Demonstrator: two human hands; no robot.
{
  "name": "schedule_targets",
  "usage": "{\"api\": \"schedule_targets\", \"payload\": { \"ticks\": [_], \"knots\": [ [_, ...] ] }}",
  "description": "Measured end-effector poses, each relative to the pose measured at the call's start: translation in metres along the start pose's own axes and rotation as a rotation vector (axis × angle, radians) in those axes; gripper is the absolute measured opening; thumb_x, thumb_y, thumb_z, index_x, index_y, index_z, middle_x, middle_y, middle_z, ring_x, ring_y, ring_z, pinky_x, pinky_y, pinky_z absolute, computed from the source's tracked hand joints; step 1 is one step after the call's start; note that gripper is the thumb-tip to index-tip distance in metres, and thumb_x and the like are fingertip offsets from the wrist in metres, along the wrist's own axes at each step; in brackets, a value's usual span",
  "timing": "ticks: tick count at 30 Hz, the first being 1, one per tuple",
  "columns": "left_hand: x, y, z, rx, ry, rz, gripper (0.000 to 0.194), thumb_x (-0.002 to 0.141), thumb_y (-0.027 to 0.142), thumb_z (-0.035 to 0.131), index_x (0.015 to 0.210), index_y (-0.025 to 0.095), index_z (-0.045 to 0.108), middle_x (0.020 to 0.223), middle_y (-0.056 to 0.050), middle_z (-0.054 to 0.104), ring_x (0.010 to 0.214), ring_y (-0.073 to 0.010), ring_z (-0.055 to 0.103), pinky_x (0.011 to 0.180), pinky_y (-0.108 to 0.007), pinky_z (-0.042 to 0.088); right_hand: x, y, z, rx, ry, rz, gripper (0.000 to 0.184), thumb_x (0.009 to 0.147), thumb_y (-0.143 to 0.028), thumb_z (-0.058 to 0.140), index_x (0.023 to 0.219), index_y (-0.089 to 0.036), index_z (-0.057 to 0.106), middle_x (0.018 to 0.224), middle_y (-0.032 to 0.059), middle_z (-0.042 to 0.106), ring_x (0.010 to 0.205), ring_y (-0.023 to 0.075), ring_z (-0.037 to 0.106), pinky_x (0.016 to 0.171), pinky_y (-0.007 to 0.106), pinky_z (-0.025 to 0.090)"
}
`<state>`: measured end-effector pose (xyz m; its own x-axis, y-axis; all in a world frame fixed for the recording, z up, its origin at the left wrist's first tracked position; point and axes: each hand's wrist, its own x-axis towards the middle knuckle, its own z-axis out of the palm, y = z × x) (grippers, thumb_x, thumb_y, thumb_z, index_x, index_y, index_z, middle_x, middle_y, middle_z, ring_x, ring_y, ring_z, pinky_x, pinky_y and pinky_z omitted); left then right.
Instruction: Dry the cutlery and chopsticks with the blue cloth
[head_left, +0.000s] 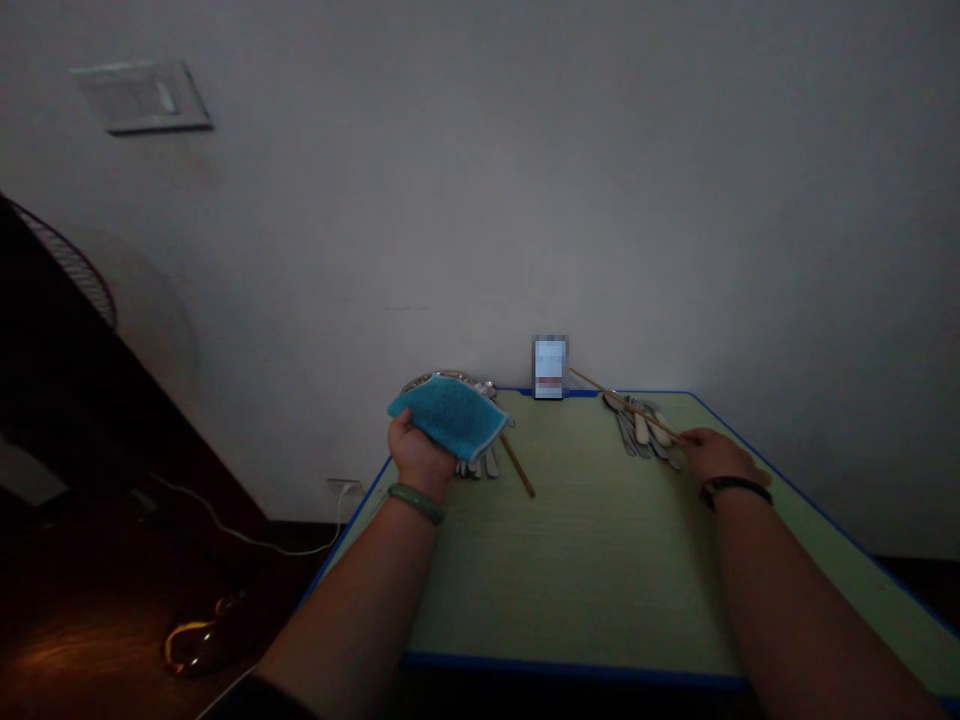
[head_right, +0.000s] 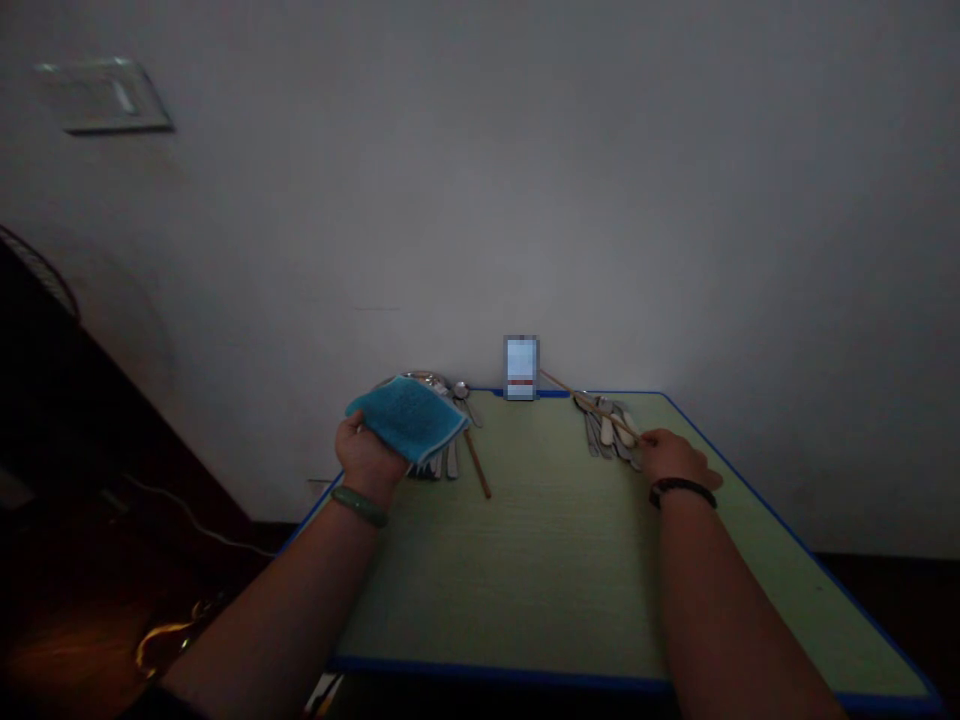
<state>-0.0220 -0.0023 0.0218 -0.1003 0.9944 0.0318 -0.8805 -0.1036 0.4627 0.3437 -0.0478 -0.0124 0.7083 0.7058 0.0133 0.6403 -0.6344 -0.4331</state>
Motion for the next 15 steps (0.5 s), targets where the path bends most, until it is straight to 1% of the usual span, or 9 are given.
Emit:
{"api": "schedule_targets", "payload": {
  "ticks": [6,9,13,15],
  "knots": [
    [0.000,0.001,-0.001,0.001,0.003,-0.003,0.039,0.079,0.036,0.044,0.097,0.016,0.072,0.096,-0.012,0.075,0.099,-0.0313,0.068,0.093,-0.052,0.049,0.008,0.011,0.006,-0.006,-0.039,0.091,0.036,0.084,-0.039,0.049,0.114,-0.033,0.070,0.127,0.0096,0.065,0.118,0.0369,0.057,0.094,0.058,0.040],
    [0.001,0.001,-0.001,0.003,0.004,-0.011,0.038,0.078,0.036,0.044,0.097,0.018,0.072,0.095,-0.011,0.075,0.094,-0.0295,0.070,0.092,-0.051,0.050,0.014,0.017,0.010,0.001,-0.046,0.129,0.037,0.083,-0.041,0.049,0.114,-0.034,0.069,0.127,0.0103,0.065,0.118,0.0377,0.056,0.093,0.059,0.040],
    [0.000,0.000,0.001,-0.001,0.013,-0.017,0.039,0.077,0.037,0.046,0.099,0.018,0.072,0.095,-0.010,0.075,0.095,-0.0302,0.070,0.092,-0.051,0.050,0.019,0.024,0.013,0.000,-0.032,0.142,0.038,0.081,-0.042,0.051,0.114,-0.033,0.069,0.129,0.0117,0.064,0.117,0.0393,0.056,0.091,0.061,0.040],
    [-0.001,0.000,0.002,-0.004,0.014,-0.020,0.039,0.077,0.037,0.045,0.098,0.018,0.072,0.095,-0.010,0.075,0.096,-0.0310,0.069,0.092,-0.052,0.050,0.020,0.026,0.012,-0.007,-0.015,0.147,0.037,0.080,-0.041,0.052,0.111,-0.033,0.071,0.127,0.0141,0.065,0.116,0.0401,0.057,0.088,0.061,0.041]
  ]
}}
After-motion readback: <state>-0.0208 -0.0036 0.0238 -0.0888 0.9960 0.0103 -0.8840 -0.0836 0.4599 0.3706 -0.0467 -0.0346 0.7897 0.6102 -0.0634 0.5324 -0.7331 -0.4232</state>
